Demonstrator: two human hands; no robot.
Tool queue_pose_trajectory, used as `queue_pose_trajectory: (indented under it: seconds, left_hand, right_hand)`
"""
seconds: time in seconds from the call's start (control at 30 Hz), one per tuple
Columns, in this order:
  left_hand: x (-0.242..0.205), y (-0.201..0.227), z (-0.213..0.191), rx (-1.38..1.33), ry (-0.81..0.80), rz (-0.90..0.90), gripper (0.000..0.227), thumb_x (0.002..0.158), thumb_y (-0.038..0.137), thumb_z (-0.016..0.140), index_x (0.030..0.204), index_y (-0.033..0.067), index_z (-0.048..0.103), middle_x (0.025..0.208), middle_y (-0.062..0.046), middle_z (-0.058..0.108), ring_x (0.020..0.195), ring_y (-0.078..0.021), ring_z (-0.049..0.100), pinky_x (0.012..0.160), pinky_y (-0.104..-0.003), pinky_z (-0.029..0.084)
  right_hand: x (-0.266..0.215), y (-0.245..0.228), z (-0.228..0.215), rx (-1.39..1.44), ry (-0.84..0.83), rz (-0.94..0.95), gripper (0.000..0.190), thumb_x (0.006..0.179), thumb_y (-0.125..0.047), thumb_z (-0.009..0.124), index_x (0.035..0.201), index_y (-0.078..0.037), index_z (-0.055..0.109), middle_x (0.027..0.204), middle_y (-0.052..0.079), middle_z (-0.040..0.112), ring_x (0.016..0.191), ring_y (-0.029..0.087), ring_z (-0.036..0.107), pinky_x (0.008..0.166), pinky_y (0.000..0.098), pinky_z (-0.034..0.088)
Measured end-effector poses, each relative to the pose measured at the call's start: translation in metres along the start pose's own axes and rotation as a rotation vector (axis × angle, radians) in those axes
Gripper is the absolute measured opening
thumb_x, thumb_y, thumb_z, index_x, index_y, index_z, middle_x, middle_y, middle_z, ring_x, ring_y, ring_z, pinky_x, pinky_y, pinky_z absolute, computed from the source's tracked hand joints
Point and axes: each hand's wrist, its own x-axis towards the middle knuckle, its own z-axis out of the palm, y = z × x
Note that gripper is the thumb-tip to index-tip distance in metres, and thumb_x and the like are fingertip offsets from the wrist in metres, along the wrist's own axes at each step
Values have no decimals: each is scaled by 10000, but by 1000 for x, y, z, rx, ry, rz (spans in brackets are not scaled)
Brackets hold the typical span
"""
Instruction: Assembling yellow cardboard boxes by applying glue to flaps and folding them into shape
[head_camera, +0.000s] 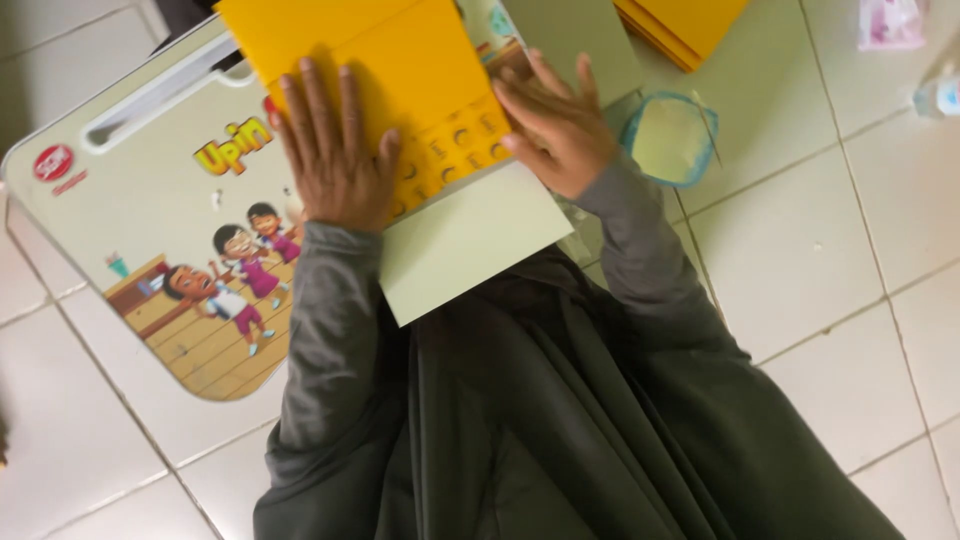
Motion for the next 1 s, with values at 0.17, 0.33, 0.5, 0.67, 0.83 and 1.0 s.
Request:
queue_pose_trajectory:
  seconds: [0.17, 0.33, 0.5, 0.67, 0.83, 1.0]
  left_hand:
    - [-3, 1, 1, -100, -27, 5, 851, 1018, 720, 72, 1683, 190, 92, 1742, -148, 69, 1603, -336, 17, 1332, -511, 40]
    - [-5, 2, -4, -149, -28, 1, 829, 1059, 716, 134, 1693, 182, 112, 1741, -138, 58, 1601, -337, 3, 1341, -528, 45]
    - [-8, 5, -9, -222, 27, 4, 734, 1135, 626, 266, 1693, 155, 190, 1726, -149, 111, 1593, -358, 52, 1327, -563, 102]
    - [-8, 7, -12, -258, 55, 4, 730, 1134, 613, 294, 1688, 141, 237, 1719, -154, 140, 1592, -360, 75, 1321, -557, 102]
    - [-9, 7, -13, -273, 33, -3, 735, 1132, 615, 292, 1691, 142, 227, 1723, -151, 124, 1595, -357, 57, 1324, -555, 83]
    - [-9, 8, -15, -269, 38, -4, 729, 1136, 607, 302, 1690, 137, 239, 1720, -151, 131, 1595, -356, 72, 1322, -557, 99]
  right_hand:
    - [-125, 74, -39, -145, 531, 281, 355, 1125, -275, 574, 1305, 10, 686, 1319, 244, 655, 1228, 421, 619, 1044, 560, 519]
    - [-270, 205, 11, -237, 716, 666, 466, 1070, -480, 700, 1395, -149, 655, 1238, 151, 637, 891, 339, 691, 694, 512, 607]
    - [-250, 180, 5, 196, 762, 990, 207, 979, -220, 696, 1101, -75, 779, 837, 37, 738, 731, 122, 663, 660, 292, 611]
    - [-244, 194, 0, 292, 864, 1034, 146, 913, -95, 682, 997, -73, 800, 738, 30, 709, 645, 102, 624, 572, 243, 545]
    - [-229, 219, -2, 644, 1106, 1006, 161, 912, -83, 776, 1053, -8, 795, 737, 51, 692, 625, 132, 575, 586, 271, 510]
    - [-203, 222, -21, 362, 1161, 612, 99, 956, 15, 725, 1033, -3, 784, 836, 163, 783, 694, 221, 706, 592, 348, 638]
